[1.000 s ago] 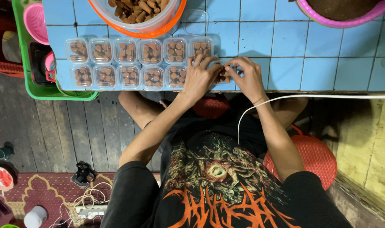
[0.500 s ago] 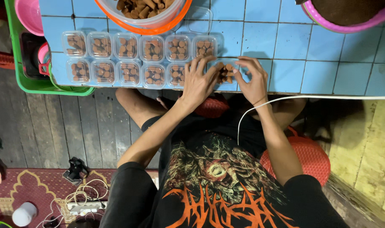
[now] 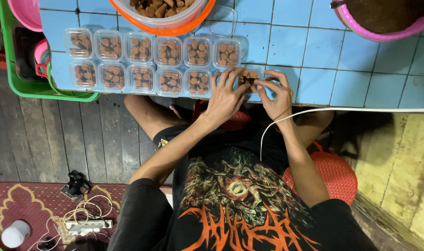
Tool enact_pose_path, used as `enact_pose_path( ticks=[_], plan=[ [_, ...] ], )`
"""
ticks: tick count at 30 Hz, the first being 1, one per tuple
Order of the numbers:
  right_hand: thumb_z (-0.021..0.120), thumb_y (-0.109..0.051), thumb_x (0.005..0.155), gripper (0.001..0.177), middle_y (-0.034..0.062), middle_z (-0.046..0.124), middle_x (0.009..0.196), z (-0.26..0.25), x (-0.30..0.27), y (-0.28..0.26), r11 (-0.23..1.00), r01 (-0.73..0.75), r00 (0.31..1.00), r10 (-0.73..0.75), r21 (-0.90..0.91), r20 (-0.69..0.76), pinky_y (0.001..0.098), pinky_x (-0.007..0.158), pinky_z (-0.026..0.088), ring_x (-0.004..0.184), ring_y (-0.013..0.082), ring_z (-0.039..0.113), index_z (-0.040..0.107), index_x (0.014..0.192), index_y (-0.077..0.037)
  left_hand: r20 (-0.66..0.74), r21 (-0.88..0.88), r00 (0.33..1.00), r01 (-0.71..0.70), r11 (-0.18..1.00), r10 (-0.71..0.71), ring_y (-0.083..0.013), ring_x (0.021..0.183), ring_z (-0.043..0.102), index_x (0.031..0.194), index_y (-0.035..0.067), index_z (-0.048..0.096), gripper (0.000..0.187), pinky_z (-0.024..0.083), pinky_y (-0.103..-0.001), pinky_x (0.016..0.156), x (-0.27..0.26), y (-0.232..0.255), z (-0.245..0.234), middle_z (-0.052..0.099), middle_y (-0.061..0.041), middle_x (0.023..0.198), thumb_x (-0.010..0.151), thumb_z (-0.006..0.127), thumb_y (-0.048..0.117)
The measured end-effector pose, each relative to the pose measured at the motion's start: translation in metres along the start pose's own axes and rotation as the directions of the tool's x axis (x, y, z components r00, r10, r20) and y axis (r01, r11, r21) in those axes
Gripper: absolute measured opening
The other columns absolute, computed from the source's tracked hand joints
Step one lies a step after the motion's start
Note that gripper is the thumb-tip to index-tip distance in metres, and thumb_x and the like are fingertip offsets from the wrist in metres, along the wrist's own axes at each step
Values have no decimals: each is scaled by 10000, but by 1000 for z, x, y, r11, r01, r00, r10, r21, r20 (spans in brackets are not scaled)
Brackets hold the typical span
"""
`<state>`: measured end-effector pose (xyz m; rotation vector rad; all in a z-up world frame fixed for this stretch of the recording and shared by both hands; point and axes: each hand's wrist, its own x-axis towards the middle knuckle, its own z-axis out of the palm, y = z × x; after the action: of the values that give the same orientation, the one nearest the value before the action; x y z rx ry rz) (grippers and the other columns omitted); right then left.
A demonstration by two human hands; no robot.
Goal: The person fills plastic containers with small brown objects from a large bucket by hand.
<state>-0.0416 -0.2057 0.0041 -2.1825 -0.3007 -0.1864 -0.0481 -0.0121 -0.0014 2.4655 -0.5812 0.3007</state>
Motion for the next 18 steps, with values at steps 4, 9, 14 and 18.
enact_pose_path(
  ticks=[4, 9, 14, 18],
  plan=[
    [704, -33, 904, 236, 100, 620, 1235, 2, -2, 6, 1000, 13, 1000, -13, 9, -1, 411, 801, 594, 1011, 314, 688, 790, 1085, -160, -50, -14, 999, 4, 1000, -5, -340, 1316, 425, 1090, 154, 717, 247, 345, -544, 999, 0, 0, -1, 526, -108, 1325, 844, 710, 127],
    [703, -7, 911, 203, 140, 620, 1218, 0, -5, 6, 1000, -1, 999, 2, 25, -38, 383, 771, 594, 990, 333, 685, 779, 1079, -91, -128, 29, 992, -11, 1000, 15, -347, 1309, 432, 1022, 127, 723, 195, 347, -516, 964, 0, -2, -3, 513, -120, 1360, 829, 712, 108],
    [703, -13, 912, 215, 131, 617, 1230, -1, -3, -2, 1000, 18, 999, -18, 8, -38, 398, 795, 603, 1011, 336, 680, 786, 1083, -113, -120, 13, 992, -25, 1000, 26, -359, 1322, 427, 1036, 135, 732, 241, 348, -523, 967, -2, 2, 2, 510, -138, 1368, 799, 739, 92],
    [699, -11, 916, 233, 131, 618, 1236, 3, -4, 1, 999, 29, 999, -29, 16, -36, 431, 812, 604, 1022, 347, 679, 787, 1104, -116, -83, 17, 996, -37, 999, 38, -347, 1347, 409, 1048, 169, 740, 306, 333, -531, 995, -2, 6, 6, 506, -132, 1372, 752, 782, 109]
  ],
)
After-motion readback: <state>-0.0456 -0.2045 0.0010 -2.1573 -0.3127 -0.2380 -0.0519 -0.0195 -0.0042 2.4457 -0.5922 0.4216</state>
